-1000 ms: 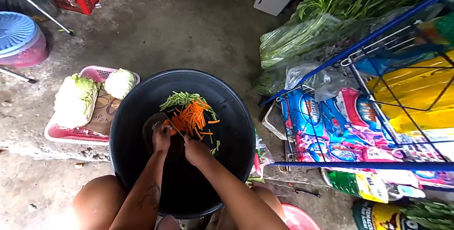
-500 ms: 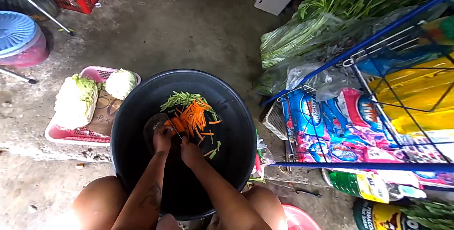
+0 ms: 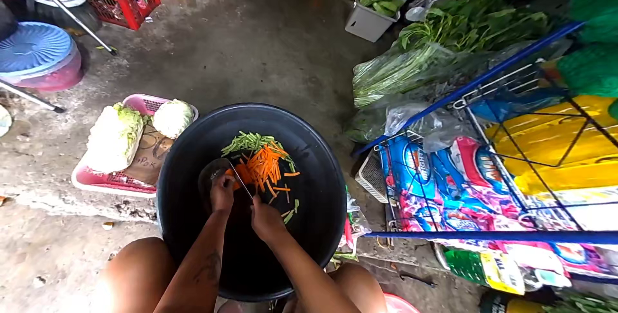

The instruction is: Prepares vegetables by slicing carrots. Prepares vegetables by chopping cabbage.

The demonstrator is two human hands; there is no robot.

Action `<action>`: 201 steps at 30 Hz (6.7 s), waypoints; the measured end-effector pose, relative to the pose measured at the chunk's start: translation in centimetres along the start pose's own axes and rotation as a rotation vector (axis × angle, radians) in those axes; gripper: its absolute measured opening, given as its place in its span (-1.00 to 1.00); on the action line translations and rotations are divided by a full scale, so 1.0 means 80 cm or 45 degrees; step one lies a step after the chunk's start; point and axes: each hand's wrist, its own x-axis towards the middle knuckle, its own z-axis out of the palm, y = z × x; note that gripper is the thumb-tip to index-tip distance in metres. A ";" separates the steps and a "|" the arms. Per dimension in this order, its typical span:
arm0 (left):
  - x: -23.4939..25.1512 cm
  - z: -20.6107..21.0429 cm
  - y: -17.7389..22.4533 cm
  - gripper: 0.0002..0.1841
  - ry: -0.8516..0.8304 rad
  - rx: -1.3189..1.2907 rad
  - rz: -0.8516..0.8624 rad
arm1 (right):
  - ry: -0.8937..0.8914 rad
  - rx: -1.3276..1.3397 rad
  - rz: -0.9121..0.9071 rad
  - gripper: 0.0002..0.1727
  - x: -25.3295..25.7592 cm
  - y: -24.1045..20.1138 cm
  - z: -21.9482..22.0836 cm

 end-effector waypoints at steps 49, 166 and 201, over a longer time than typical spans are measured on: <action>0.000 0.001 -0.006 -0.83 0.016 -0.118 -0.036 | -0.031 -0.046 0.000 -0.50 -0.010 0.010 0.000; 0.016 -0.022 0.020 -0.72 -0.105 0.373 -0.202 | -0.094 -0.142 0.173 -0.51 -0.040 -0.016 -0.023; 0.006 -0.018 0.033 -0.66 -0.102 0.336 -0.103 | -0.236 0.083 0.185 -0.44 -0.085 0.047 -0.019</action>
